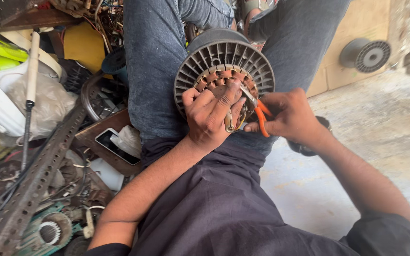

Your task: The person sits on the floor and uses pliers and a screwdriver to remove old copper windings from a motor armature. They repeatedly cut and pull out the wires from the slots.

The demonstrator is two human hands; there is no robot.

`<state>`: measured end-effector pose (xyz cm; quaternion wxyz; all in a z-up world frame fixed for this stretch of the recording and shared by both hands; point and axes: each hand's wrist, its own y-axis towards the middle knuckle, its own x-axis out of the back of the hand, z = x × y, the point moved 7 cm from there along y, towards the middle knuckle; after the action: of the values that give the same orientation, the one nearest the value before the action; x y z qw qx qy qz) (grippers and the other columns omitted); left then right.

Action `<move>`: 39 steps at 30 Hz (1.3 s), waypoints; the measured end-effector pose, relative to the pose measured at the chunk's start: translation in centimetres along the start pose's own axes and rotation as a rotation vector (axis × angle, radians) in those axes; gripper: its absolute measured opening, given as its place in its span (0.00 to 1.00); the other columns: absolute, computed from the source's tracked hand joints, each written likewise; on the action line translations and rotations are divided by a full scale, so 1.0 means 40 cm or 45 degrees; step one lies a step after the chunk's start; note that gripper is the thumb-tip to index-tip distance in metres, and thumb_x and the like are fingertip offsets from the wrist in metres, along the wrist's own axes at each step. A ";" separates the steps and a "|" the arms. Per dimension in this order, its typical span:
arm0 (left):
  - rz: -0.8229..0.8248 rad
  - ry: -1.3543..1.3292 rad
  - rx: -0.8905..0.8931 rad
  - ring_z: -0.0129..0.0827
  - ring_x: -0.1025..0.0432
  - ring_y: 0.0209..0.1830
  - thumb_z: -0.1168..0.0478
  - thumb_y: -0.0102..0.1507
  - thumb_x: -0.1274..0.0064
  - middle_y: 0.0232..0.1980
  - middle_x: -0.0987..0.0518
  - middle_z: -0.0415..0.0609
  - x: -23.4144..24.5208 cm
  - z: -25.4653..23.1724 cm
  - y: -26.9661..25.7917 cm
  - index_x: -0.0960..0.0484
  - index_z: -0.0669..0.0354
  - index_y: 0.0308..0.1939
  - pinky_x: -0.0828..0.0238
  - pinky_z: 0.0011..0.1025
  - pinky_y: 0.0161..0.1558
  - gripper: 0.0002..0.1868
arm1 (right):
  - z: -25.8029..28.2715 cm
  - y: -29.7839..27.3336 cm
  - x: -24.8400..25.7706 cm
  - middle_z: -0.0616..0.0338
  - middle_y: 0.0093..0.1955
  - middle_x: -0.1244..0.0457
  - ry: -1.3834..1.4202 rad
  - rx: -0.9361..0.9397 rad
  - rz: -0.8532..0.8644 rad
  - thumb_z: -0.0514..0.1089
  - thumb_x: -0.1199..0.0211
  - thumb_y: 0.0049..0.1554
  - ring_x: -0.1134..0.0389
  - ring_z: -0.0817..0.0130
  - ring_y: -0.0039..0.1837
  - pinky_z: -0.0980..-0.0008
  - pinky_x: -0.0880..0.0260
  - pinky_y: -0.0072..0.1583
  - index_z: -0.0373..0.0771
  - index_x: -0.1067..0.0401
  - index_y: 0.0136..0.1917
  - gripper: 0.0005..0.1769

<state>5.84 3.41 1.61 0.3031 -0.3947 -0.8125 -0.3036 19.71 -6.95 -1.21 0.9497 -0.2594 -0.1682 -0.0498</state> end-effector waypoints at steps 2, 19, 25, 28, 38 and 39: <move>-0.012 -0.008 0.002 0.23 0.34 0.31 0.61 0.67 0.34 0.38 0.15 0.34 0.001 -0.003 -0.008 0.25 0.65 0.67 0.49 0.33 0.52 0.27 | -0.008 -0.010 -0.005 0.59 0.23 0.39 -0.044 0.101 -0.057 0.53 0.19 0.44 0.39 0.73 0.25 0.68 0.41 0.31 0.35 0.27 0.35 0.23; -0.072 -0.028 -0.024 0.24 0.30 0.37 0.63 0.69 0.35 0.46 0.14 0.33 0.004 -0.012 -0.003 0.33 0.66 0.71 0.46 0.32 0.54 0.31 | 0.007 -0.010 0.069 0.62 0.24 0.40 0.133 0.113 0.028 0.52 0.18 0.38 0.42 0.72 0.27 0.69 0.43 0.31 0.36 0.26 0.36 0.23; -0.090 -0.148 0.047 0.23 0.26 0.43 0.62 0.68 0.34 0.50 0.14 0.34 0.013 0.000 0.003 0.33 0.65 0.70 0.46 0.32 0.57 0.31 | -0.037 -0.085 0.015 0.71 0.32 0.37 0.701 0.002 0.183 0.50 0.20 0.43 0.39 0.83 0.36 0.78 0.40 0.38 0.36 0.26 0.39 0.21; -0.056 -0.138 0.085 0.23 0.26 0.42 0.61 0.66 0.33 0.49 0.14 0.34 0.017 0.003 0.005 0.30 0.62 0.68 0.46 0.33 0.57 0.30 | -0.062 -0.098 -0.043 0.70 0.29 0.38 0.735 -0.143 0.347 0.49 0.18 0.41 0.41 0.83 0.34 0.77 0.43 0.35 0.36 0.27 0.36 0.21; -0.037 -0.168 0.079 0.22 0.27 0.42 0.61 0.68 0.34 0.51 0.14 0.34 0.012 0.015 -0.001 0.30 0.60 0.70 0.49 0.33 0.56 0.29 | -0.077 -0.080 -0.086 0.70 0.33 0.39 0.928 -0.125 0.343 0.49 0.19 0.45 0.42 0.82 0.36 0.77 0.43 0.37 0.35 0.27 0.39 0.21; -0.029 -0.170 0.085 0.21 0.27 0.43 0.60 0.68 0.34 0.51 0.15 0.34 0.011 0.015 0.000 0.30 0.59 0.70 0.49 0.33 0.57 0.30 | -0.077 -0.081 -0.083 0.69 0.33 0.39 0.917 -0.099 0.337 0.49 0.18 0.45 0.41 0.82 0.37 0.77 0.43 0.37 0.35 0.27 0.39 0.21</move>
<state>5.45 4.05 1.55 0.2576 -0.3944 -0.8451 -0.2529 16.89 -11.27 -3.31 0.9357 -0.2804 0.2130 -0.0212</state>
